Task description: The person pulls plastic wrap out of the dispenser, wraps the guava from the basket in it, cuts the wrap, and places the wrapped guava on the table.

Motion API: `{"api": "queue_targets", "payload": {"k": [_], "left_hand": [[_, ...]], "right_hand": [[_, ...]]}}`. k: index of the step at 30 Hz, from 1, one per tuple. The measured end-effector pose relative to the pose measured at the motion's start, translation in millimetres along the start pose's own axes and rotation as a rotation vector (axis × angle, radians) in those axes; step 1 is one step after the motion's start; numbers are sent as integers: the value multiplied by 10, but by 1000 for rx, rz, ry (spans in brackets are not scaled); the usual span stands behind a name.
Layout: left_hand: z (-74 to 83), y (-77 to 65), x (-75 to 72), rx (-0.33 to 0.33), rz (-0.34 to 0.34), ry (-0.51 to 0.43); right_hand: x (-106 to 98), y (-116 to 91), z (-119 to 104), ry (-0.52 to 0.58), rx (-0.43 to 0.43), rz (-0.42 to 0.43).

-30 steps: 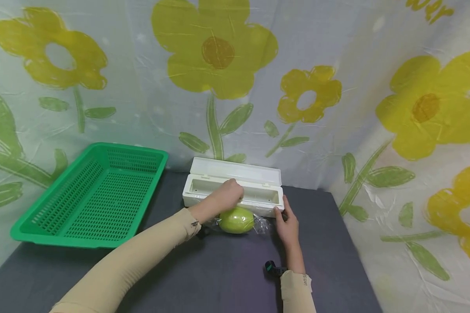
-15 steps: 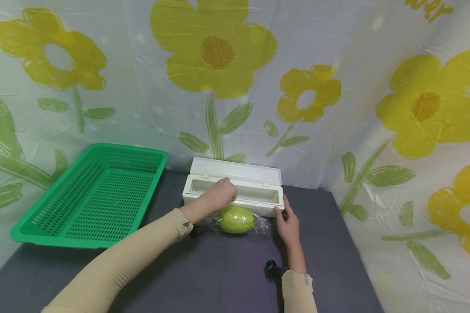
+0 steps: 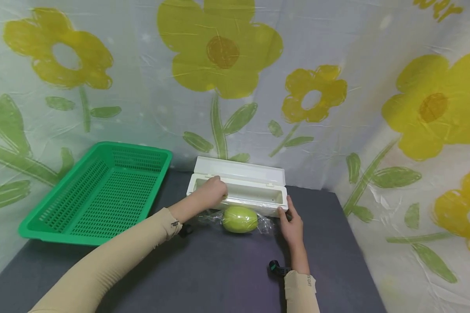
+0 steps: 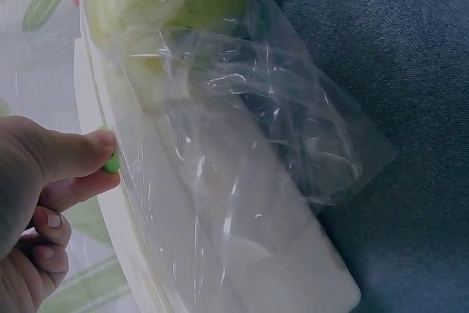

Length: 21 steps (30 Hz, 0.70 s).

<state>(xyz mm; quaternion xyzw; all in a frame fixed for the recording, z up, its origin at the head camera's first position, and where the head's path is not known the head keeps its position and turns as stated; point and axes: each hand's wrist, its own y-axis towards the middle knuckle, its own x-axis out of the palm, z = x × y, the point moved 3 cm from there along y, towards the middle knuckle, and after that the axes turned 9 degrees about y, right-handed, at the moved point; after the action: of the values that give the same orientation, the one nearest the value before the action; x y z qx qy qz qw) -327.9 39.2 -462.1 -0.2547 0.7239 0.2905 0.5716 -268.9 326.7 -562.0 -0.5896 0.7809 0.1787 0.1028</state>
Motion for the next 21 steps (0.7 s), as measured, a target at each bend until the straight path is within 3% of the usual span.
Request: {"api": "queue_targets", "payload": {"k": [13,21], "left_hand": [[-211,-178,48,-7,4,-57],[-312,-259,74,15,-23,-31]], "right_hand": [[2,2,-7,5,6,-3],[-13,14,0,-13,-4,-4]]}}
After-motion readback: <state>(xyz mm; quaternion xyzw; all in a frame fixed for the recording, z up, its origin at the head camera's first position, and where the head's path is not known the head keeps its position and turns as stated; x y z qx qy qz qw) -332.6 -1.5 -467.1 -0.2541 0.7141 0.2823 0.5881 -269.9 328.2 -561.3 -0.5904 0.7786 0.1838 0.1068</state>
